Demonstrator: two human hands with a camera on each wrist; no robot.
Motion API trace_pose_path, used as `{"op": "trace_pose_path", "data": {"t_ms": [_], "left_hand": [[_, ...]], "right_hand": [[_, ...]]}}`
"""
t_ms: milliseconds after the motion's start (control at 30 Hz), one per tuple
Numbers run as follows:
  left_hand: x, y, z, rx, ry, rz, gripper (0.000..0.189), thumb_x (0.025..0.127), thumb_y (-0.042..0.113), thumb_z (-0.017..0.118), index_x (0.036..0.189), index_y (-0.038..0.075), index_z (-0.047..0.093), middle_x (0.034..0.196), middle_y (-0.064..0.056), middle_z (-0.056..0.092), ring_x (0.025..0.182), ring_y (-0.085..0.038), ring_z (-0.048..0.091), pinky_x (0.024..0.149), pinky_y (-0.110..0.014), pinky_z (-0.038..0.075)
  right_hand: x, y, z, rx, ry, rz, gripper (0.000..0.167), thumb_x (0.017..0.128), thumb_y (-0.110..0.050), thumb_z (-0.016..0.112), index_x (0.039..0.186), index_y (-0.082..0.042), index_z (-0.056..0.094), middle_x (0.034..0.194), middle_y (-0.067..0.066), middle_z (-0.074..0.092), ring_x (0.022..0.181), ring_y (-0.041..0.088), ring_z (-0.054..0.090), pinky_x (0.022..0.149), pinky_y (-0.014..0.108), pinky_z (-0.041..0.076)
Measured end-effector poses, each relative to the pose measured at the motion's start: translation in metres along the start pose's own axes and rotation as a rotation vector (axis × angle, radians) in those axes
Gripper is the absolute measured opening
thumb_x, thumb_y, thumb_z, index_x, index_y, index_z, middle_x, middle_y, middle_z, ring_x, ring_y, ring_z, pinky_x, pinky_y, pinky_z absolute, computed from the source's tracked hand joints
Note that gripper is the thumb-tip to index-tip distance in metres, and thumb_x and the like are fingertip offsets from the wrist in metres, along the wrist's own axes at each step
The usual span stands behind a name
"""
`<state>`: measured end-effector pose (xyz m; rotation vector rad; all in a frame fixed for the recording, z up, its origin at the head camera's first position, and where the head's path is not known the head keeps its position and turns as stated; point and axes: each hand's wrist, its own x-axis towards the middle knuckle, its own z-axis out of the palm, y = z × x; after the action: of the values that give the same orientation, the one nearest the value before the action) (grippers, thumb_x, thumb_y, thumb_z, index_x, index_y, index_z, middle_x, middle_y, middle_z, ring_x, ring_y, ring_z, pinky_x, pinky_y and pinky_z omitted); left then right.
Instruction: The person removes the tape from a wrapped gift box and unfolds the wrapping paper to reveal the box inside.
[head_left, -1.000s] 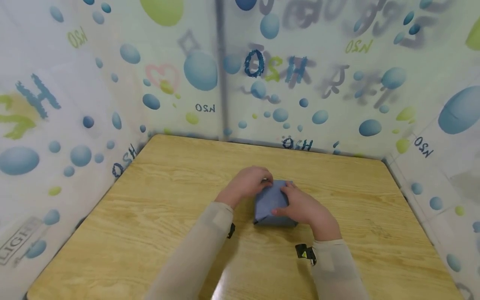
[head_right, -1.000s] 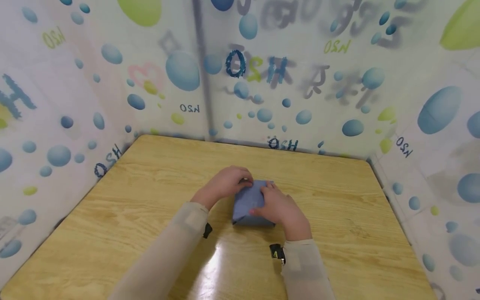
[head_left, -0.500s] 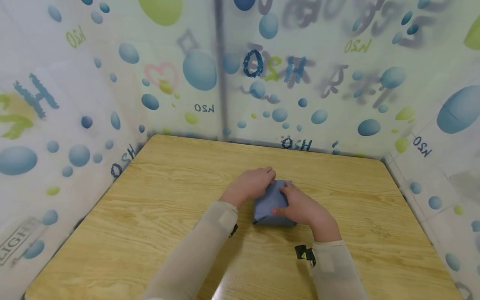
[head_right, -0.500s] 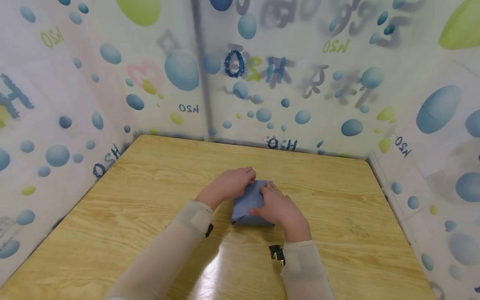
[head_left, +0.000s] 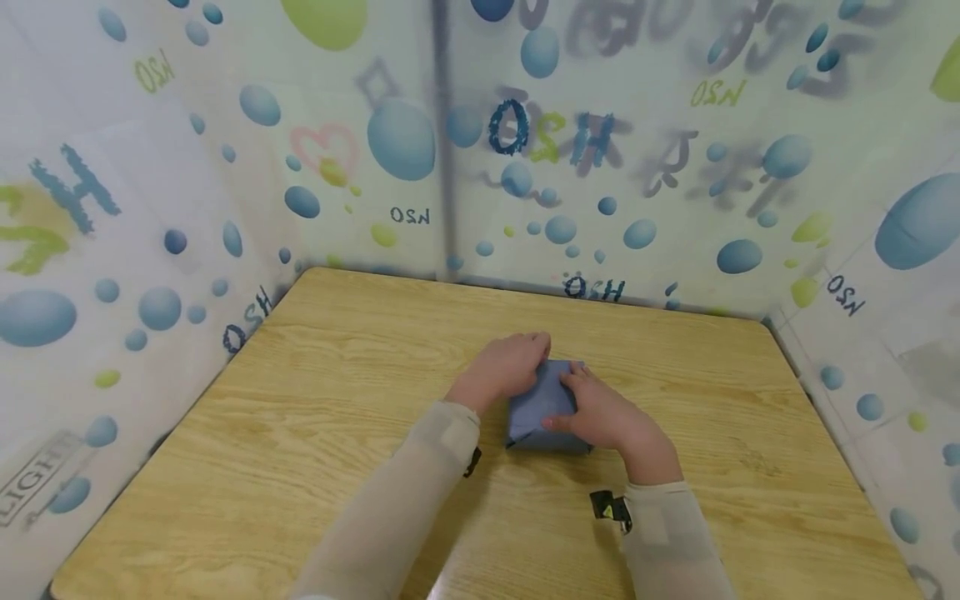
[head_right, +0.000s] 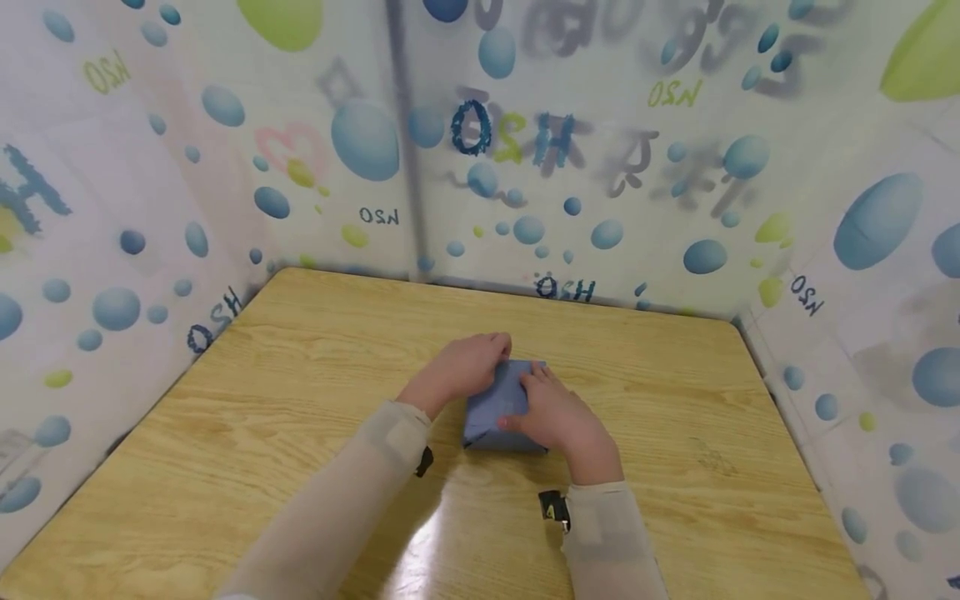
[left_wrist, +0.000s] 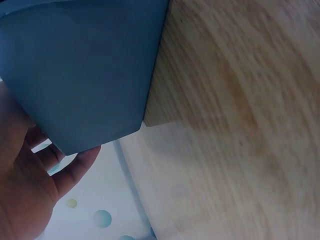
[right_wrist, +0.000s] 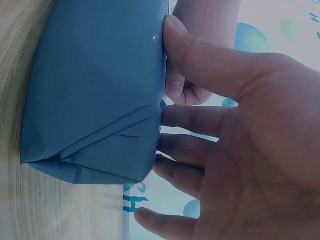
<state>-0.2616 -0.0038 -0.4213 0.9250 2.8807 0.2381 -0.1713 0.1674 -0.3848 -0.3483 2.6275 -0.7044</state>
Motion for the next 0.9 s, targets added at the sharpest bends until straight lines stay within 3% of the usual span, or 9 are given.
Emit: {"op": "trace_pose_path", "data": {"t_ms": [500,700,900], "left_hand": [[0.0054,0.0035,0.006,-0.055,0.046,-0.138,0.022,0.109,0.017,0.056,0.131,0.016,0.059,0.114,-0.001,0.075,0.097,-0.016,0.073,0.08,-0.035,0.061],[0.0055,0.005,0.0065,-0.071,0.065,-0.198,0.021,0.107,0.017,0.058,0.128,0.017,0.058,0.109,0.001,0.075,0.089,-0.014,0.071,0.074,-0.034,0.059],[0.004,0.0077,0.0083,-0.068,0.112,-0.217,0.014,0.109,0.021,0.056,0.123,0.018,0.059,0.098,0.001,0.074,0.08,-0.013,0.068,0.066,-0.032,0.056]], "right_hand": [[-0.0011,0.001,0.0008,0.011,-0.002,0.007,0.088,0.102,-0.037,0.074,0.164,0.007,0.03,0.176,0.03,0.01,0.165,0.047,0.009,0.131,0.063,0.023],[0.0,0.0018,0.0009,0.019,-0.001,0.004,0.088,0.102,-0.037,0.073,0.164,0.007,0.029,0.177,0.029,0.008,0.165,0.047,0.007,0.131,0.063,0.021],[-0.0012,0.0,-0.0002,0.005,-0.005,-0.001,0.089,0.102,-0.038,0.073,0.164,0.007,0.029,0.176,0.031,0.009,0.165,0.048,0.009,0.131,0.064,0.022]]}}
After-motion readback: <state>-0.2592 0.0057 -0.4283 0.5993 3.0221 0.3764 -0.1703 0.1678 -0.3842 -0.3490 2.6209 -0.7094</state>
